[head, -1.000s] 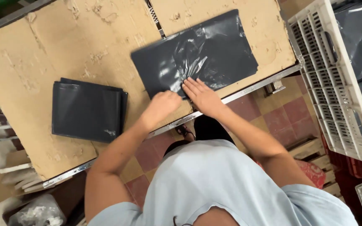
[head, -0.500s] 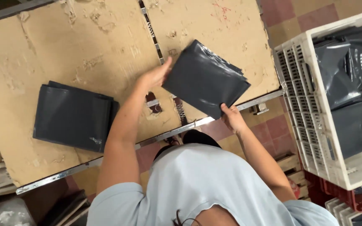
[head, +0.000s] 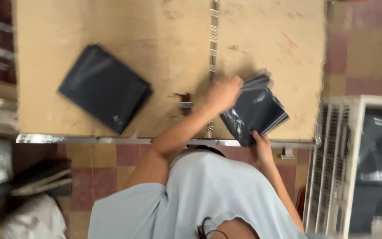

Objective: The person repeatedly picks black poly mailers from a conveyor belt, folds them in half and then in thirds on a wooden table, and stacks the folded mailers into a white plastic crate. The process is repeated continuously throughout the clip.

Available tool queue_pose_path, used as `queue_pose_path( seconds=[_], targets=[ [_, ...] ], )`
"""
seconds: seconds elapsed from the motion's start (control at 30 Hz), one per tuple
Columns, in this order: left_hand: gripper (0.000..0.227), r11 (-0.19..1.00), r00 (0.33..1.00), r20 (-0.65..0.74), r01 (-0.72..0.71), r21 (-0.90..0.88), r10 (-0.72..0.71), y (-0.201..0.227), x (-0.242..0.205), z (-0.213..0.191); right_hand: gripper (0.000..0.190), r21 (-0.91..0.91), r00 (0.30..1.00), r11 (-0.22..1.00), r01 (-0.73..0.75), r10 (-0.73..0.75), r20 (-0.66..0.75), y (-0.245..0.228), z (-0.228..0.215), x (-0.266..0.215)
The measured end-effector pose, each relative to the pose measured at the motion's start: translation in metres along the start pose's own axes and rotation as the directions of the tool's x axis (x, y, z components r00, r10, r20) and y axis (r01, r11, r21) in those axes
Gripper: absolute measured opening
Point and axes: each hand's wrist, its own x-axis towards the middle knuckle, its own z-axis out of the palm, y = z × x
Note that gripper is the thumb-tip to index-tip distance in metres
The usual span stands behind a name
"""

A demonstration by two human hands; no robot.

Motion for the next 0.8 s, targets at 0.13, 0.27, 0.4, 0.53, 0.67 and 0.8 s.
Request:
queue_pose_path(
  seconds=[0.13, 0.27, 0.4, 0.53, 0.67, 0.8],
  targets=[
    [0.015, 0.92, 0.892, -0.34, -0.363, -0.146, 0.298, -0.013, -0.063, -0.103, 0.037, -0.115, 0.957, 0.956, 0.27, -0.253, 0.146, 0.001, 0.017, -0.004],
    [0.017, 0.889, 0.835, -0.494, -0.395, -0.231, 0.242, -0.076, -0.138, -0.231, 0.05, 0.126, 0.665, 0.867, 0.483, -0.457, 0.591, -0.016, 0.118, -0.019],
    [0.03, 0.992, 0.907, -0.422, 0.062, 0.106, -0.011, -0.188, -0.199, -0.313, 0.052, -0.149, 0.719, 0.813, 0.562, -0.392, 0.575, 0.028, 0.217, -0.017],
    [0.03, 0.923, 0.914, -0.179, 0.38, 0.062, -0.364, -0.334, -0.236, -0.298, 0.043, -0.13, 0.762, 0.841, 0.525, -0.396, 0.512, 0.087, 0.324, -0.047],
    [0.038, 0.915, 0.921, -0.212, 0.365, 0.171, -0.327, -0.408, -0.243, -0.241, 0.043, -0.168, 0.814, 0.878, 0.447, -0.322, 0.484, 0.119, 0.372, -0.065],
    [0.038, 0.894, 0.911, -0.313, 0.356, 0.271, -0.268, -0.422, -0.238, -0.202, 0.032, -0.45, 0.879, 0.773, 0.447, -0.287, 0.38, 0.114, 0.38, -0.072]
  ],
)
